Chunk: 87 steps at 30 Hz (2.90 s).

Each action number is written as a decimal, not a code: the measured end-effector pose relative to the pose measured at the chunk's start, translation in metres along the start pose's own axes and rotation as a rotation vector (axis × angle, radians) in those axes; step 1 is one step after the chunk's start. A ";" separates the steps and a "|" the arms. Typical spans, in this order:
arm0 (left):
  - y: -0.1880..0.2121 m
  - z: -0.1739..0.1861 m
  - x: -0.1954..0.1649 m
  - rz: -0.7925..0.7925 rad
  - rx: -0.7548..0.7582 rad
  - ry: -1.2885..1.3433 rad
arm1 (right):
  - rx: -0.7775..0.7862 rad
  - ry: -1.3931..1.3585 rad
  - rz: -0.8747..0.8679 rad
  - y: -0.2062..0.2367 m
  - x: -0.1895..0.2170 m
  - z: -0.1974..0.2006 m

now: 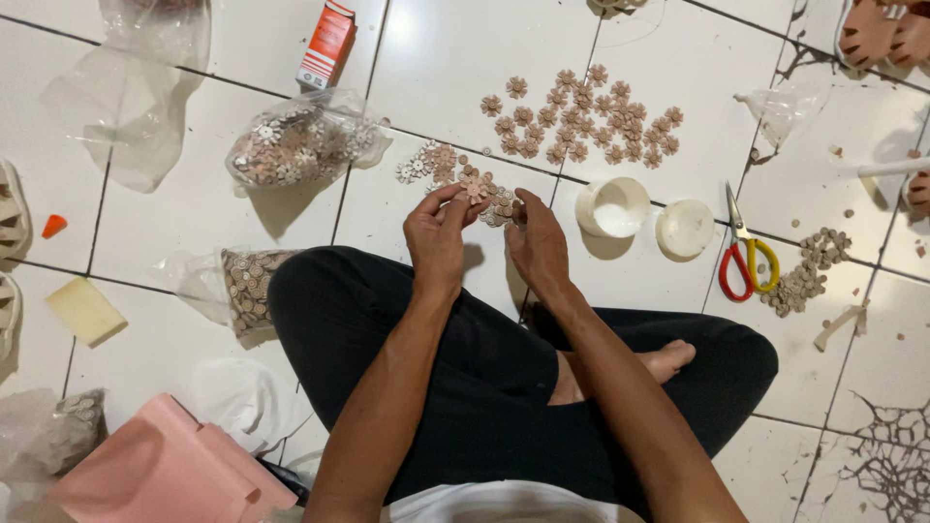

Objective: The person sits on the floor and assembles small, flower-shaped decorative pieces by hand. They repeatedly pick up a base piece, apply adhesive from a small white bowl, and press a smaller circular piece onto the center before placing the finished item on the floor.

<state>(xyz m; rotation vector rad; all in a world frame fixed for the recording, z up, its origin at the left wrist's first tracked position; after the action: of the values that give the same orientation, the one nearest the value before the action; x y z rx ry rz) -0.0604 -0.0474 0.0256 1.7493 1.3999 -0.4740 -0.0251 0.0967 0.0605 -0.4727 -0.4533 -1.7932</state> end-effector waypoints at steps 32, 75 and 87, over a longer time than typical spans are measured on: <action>0.007 -0.018 0.020 0.153 0.296 -0.119 | -0.205 -0.319 0.149 0.018 0.003 0.042; 0.008 -0.025 0.026 0.213 0.335 0.012 | -0.103 -0.669 -0.093 0.018 -0.048 0.021; 0.010 -0.029 0.031 0.204 0.363 -0.090 | -0.092 -0.706 -0.099 0.021 -0.050 0.022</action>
<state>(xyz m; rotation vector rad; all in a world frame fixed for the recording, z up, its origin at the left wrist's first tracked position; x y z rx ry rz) -0.0476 -0.0054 0.0237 2.1063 1.1063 -0.7185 0.0100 0.1433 0.0536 -1.1757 -0.8904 -1.7096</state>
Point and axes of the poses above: each hand's wrist, its own y-axis away from the middle knuckle, its own z-axis out of the back of the hand, x = y × z, the point moved 7 cm from there along -y, towards the middle knuckle, and after that the axes turned 14 degrees about y, right-handed, at the moved point
